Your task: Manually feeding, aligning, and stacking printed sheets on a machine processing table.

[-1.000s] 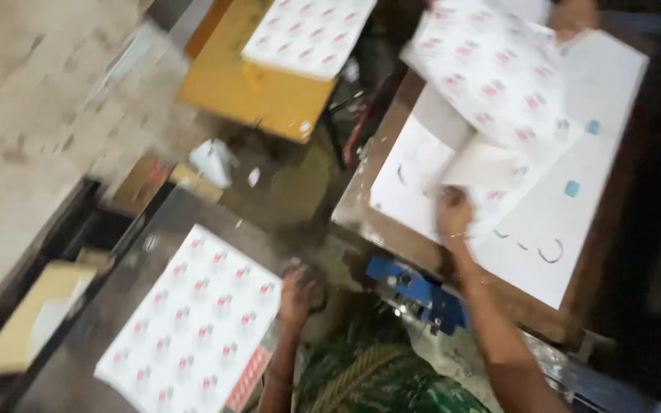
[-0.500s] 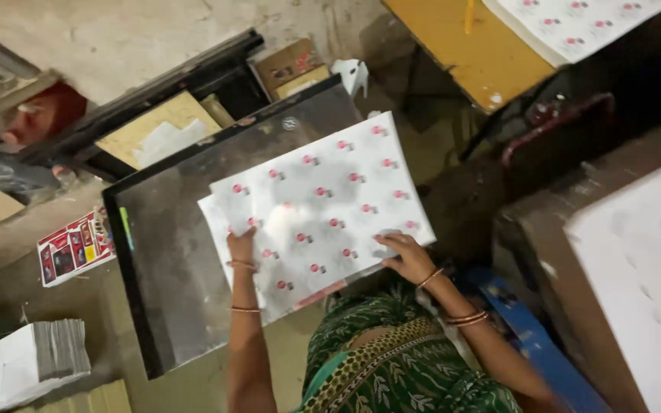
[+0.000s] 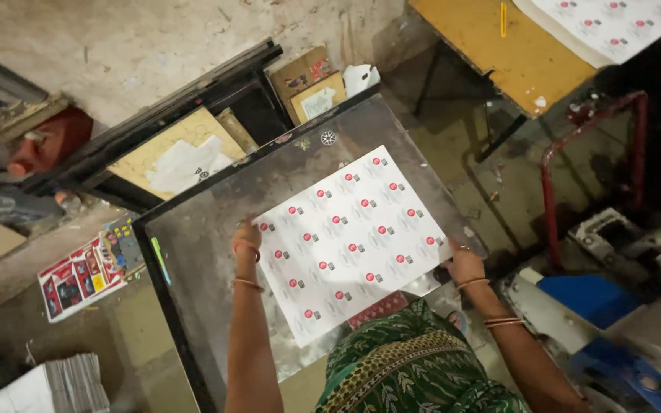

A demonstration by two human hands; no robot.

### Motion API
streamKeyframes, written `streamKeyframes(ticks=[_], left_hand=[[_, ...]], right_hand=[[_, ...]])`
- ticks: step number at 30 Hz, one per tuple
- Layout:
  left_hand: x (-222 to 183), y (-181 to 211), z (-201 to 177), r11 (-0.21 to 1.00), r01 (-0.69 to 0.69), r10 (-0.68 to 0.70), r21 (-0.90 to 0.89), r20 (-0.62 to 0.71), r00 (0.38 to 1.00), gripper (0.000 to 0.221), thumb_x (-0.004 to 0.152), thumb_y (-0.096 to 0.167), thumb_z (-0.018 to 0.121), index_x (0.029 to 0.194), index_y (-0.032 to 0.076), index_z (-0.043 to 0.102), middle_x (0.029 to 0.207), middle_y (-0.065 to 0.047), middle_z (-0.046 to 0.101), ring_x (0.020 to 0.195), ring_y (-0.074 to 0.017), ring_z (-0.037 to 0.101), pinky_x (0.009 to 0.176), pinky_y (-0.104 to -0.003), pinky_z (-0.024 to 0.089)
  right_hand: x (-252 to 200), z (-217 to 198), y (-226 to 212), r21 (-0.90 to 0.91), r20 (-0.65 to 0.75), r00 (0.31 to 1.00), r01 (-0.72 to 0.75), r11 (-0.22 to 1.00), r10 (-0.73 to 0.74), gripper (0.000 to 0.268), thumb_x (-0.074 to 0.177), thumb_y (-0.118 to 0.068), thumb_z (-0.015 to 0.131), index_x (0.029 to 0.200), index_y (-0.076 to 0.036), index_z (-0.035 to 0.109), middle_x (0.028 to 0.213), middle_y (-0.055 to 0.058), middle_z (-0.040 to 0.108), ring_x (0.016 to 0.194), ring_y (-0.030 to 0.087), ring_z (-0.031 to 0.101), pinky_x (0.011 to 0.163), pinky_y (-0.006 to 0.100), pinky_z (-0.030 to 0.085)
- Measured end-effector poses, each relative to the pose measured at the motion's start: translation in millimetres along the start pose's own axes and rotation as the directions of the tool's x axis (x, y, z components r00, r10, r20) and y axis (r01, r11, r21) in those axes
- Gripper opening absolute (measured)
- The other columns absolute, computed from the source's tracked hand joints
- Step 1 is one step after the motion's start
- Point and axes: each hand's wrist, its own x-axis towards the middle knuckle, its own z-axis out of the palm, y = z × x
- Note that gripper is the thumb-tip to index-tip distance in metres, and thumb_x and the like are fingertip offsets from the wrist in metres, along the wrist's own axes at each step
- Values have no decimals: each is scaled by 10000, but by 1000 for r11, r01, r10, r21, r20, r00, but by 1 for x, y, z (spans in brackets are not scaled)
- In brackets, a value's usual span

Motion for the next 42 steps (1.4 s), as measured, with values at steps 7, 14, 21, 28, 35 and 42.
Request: streamKeyframes(ticks=[7,14,21,28,35,42], left_hand=[[2,-20,16,968,61,-48,-245,56,997,424,859,96,524,1221,141,741,1301,-159,692,1203,-362,627,1005,-469,498],[-93,138,-19,987,38,-100,-154,-420,902,404,905,203,721,1298,131,661,1397,-206,606,1271,-435,527,1017,-540,445],[-142,310,13,880,-299,176,-369,-333,926,324,923,161,728,1244,131,696,1374,-203,593,1249,-421,551,1024,-525,455],[-138,400,21,824,-427,310,-373,-335,890,326,916,126,732,1237,85,698,1366,-253,581,1265,-435,539,1048,-521,442],[-168,444,30,821,-359,256,-445,-276,927,312,921,127,711,1225,65,680,1347,-259,578,1277,-433,533,1062,-508,434],[-181,473,42,653,-519,466,-552,-249,849,310,876,128,694,1175,58,654,1289,-171,663,1252,-383,594,1112,-448,443]], right_hand=[[-10,-74,-52,-110,37,978,-202,973,207,529,759,-351,847,1207,-100,720,1158,210,718,1071,404,685,928,490,555],[-103,-293,-172,892,-274,933,337,301,-233,462,899,-277,744,1278,-17,699,1272,151,727,1160,252,680,1010,424,543],[-238,-410,-132,557,-666,437,831,-12,-605,608,985,-635,574,1033,-31,621,1090,115,648,976,277,623,819,442,512],[-320,-441,-12,367,-926,365,802,470,101,614,982,-580,647,1311,-63,685,1254,97,701,1216,243,654,1124,411,503],[-308,-321,422,788,-612,-233,-97,608,756,1156,815,-156,979,1646,-19,188,1683,244,270,1561,363,285,1289,469,237],[-137,-170,556,638,-737,-169,146,756,655,751,890,138,863,1511,37,453,1422,142,586,1296,259,578,1087,346,502]])
